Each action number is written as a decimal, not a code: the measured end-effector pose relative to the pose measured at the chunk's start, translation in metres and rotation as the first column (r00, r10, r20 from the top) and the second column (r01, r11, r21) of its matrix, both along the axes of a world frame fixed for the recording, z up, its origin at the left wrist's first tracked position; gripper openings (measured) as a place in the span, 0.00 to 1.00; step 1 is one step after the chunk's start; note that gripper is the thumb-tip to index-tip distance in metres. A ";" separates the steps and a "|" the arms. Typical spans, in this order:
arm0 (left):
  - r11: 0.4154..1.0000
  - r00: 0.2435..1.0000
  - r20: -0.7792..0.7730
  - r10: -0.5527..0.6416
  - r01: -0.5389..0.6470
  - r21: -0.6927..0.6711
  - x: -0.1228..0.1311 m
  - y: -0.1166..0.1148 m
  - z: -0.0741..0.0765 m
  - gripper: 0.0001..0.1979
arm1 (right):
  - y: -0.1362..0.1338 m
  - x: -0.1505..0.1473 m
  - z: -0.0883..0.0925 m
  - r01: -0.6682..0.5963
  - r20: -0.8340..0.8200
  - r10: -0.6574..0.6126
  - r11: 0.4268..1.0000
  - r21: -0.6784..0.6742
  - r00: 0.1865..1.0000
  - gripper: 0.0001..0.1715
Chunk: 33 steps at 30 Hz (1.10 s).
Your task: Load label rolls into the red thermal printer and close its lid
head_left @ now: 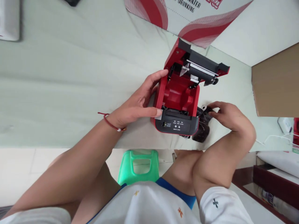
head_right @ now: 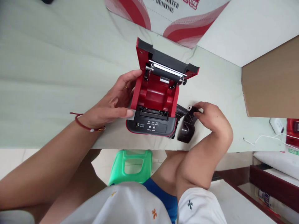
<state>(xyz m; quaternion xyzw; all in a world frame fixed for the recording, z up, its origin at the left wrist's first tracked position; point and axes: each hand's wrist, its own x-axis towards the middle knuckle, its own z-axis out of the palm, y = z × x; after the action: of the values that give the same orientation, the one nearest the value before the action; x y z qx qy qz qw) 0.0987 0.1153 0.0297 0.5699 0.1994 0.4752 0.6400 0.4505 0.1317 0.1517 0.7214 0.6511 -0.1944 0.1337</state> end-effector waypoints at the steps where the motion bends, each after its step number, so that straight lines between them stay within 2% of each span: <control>1: 1.000 1.000 0.006 -0.001 0.001 -0.003 0.000 0.000 0.000 0.51 | 0.001 -0.004 -0.001 -0.010 -0.019 0.010 1.000 0.020 1.000 0.29; 4: 1.000 1.000 0.016 -0.006 0.006 -0.009 0.000 0.000 0.000 0.51 | 0.002 -0.018 -0.002 -0.050 -0.146 0.056 0.998 0.047 0.988 0.35; 8: 1.000 1.000 0.015 0.002 -0.002 -0.013 0.001 0.000 0.001 0.50 | 0.006 -0.039 -0.007 -0.135 -0.191 0.121 0.989 -0.067 0.974 0.24; 11: 1.000 1.000 0.013 0.004 -0.004 -0.009 0.000 0.000 0.000 0.50 | 0.005 -0.044 0.002 -0.248 -0.266 0.212 0.962 -0.111 0.941 0.19; 14: 1.000 1.000 0.009 -0.011 0.011 -0.006 0.000 0.000 -0.001 0.51 | -0.009 -0.032 0.031 -0.431 -0.445 0.336 0.893 -0.129 0.830 0.14; 17: 1.000 1.000 0.018 -0.012 0.013 -0.006 0.000 0.001 -0.002 0.51 | -0.035 -0.007 0.061 -0.621 -0.533 0.546 0.783 0.048 0.647 0.19; 19: 1.000 1.000 0.019 -0.011 0.011 -0.003 0.000 0.001 -0.002 0.51 | -0.052 0.006 0.073 -0.687 -0.541 0.642 0.710 0.153 0.543 0.25; 22: 1.000 1.000 0.014 -0.014 0.014 -0.006 0.000 0.001 -0.003 0.52 | -0.066 0.005 0.078 -0.696 -0.524 0.697 0.674 0.247 0.489 0.26; 25: 1.000 1.000 0.012 -0.018 0.018 -0.003 0.000 0.001 -0.003 0.53 | -0.061 -0.034 0.075 -0.643 -0.472 0.697 0.703 0.302 0.540 0.26; 29: 1.000 1.000 0.009 0.001 -0.001 -0.001 0.000 0.000 -0.001 0.53 | -0.042 -0.100 0.063 -0.540 -0.347 0.606 0.795 0.277 0.715 0.25; 33: 1.000 1.000 0.006 0.013 -0.013 0.012 0.001 0.000 -0.001 0.52 | -0.030 -0.124 0.045 -0.459 -0.129 0.511 0.838 0.297 0.850 0.24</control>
<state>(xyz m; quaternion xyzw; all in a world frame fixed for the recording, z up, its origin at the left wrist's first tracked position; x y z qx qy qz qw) 0.0992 0.1154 0.0286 0.5709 0.1983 0.4822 0.6342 0.3261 0.1014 0.1968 0.5195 0.8426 -0.1410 0.0180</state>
